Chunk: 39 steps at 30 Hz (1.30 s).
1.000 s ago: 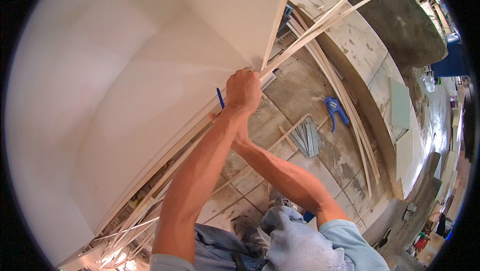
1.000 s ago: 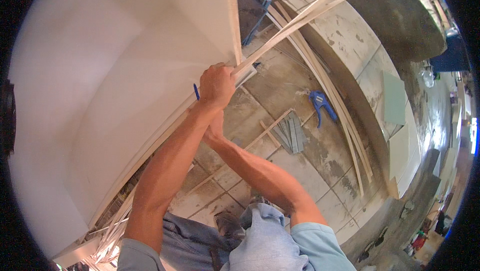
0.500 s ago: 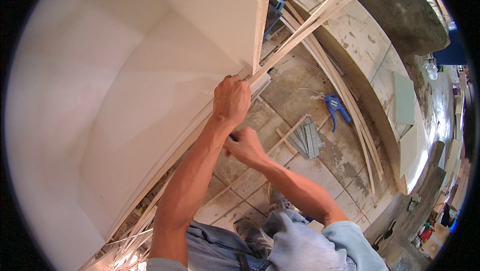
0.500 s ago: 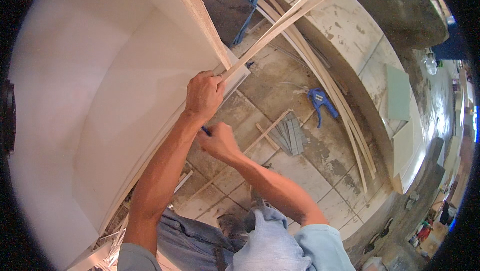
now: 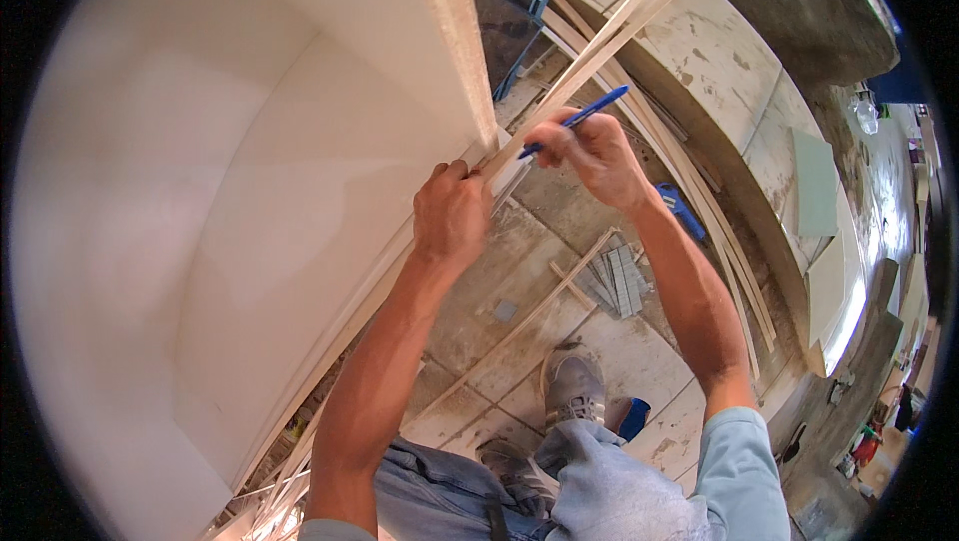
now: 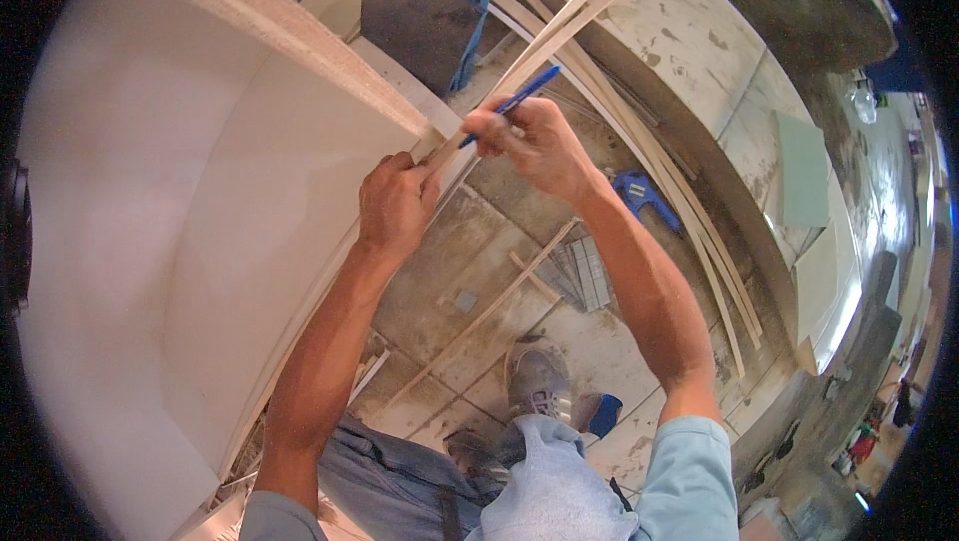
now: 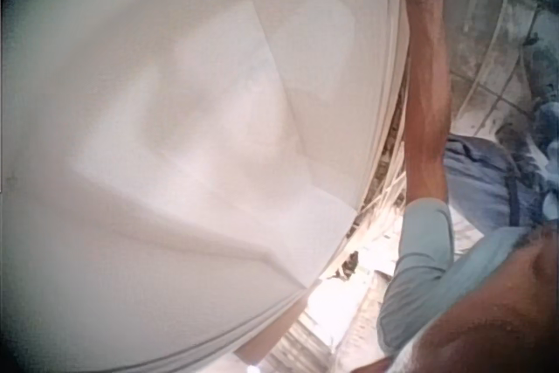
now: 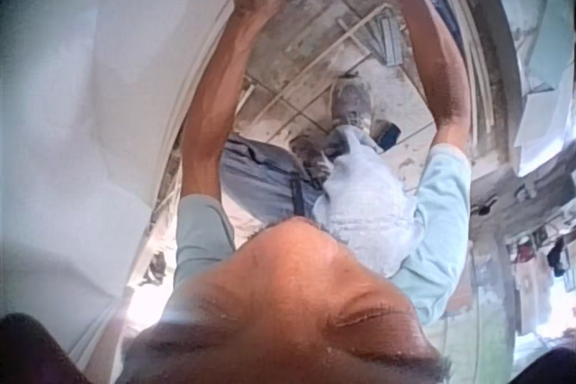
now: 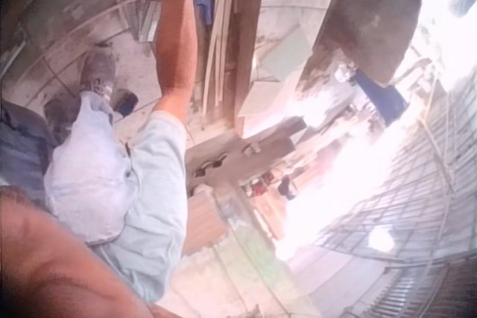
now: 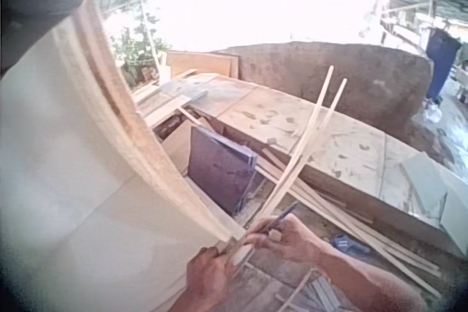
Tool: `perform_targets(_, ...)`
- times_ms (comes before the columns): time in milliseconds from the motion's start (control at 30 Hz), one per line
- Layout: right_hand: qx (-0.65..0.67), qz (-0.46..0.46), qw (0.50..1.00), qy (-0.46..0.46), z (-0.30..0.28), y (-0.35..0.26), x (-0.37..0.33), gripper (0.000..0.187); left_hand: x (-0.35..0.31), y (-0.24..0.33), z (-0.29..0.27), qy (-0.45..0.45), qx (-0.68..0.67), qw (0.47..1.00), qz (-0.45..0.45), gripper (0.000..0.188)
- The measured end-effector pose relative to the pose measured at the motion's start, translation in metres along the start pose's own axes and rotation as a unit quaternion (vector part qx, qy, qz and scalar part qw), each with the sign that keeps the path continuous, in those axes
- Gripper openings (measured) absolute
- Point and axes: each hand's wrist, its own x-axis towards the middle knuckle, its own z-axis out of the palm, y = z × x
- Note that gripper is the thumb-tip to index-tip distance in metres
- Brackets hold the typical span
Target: The person sands multiple long wooden strips using a sanding block by hand while kneeling on a tiled floor. They then measure one strip against a wooden cabinet, mark the wood with a pen, and cut the strip using a hand saw.
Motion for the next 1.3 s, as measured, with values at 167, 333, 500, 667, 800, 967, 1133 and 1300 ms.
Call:
perform_targets(167,-0.057,-0.083,0.993,-0.062,0.007,0.012,0.021,0.016,-0.002,-0.003,-0.001,0.015,-0.001,1.0,0.005,0.009)
perform_targets(333,-0.078,-0.057,0.992,-0.083,0.009,0.019,0.025,0.014,-0.001,-0.001,-0.002,0.013,-0.001,1.0,0.003,0.008)
perform_targets(500,-0.116,-0.062,0.987,-0.087,0.01,0.017,0.027,0.014,-0.002,-0.002,0.0,0.033,-0.004,0.999,0.008,0.008)
perform_targets(667,-0.12,-0.079,0.987,-0.074,0.011,0.019,0.026,0.016,-0.002,-0.002,0.0,0.023,0.003,1.0,0.0,0.008)
perform_targets(800,-0.155,-0.095,0.98,-0.075,0.009,0.022,0.026,0.018,0.0,0.0,-0.002,0.018,-0.001,1.0,0.0,0.01)
perform_targets(967,-0.162,-0.097,0.979,-0.075,0.01,0.02,0.025,0.018,-0.002,-0.003,0.001,0.03,-0.005,1.0,0.002,0.011)
perform_targets(1133,-0.162,-0.103,0.978,-0.077,0.01,0.022,0.026,0.018,-0.001,-0.001,-0.001,0.031,-0.003,1.0,0.001,0.01)
perform_targets(1300,-0.167,-0.103,0.978,-0.075,0.01,0.02,0.024,0.017,-0.001,-0.001,-0.002,0.018,-0.008,1.0,-0.006,0.009)
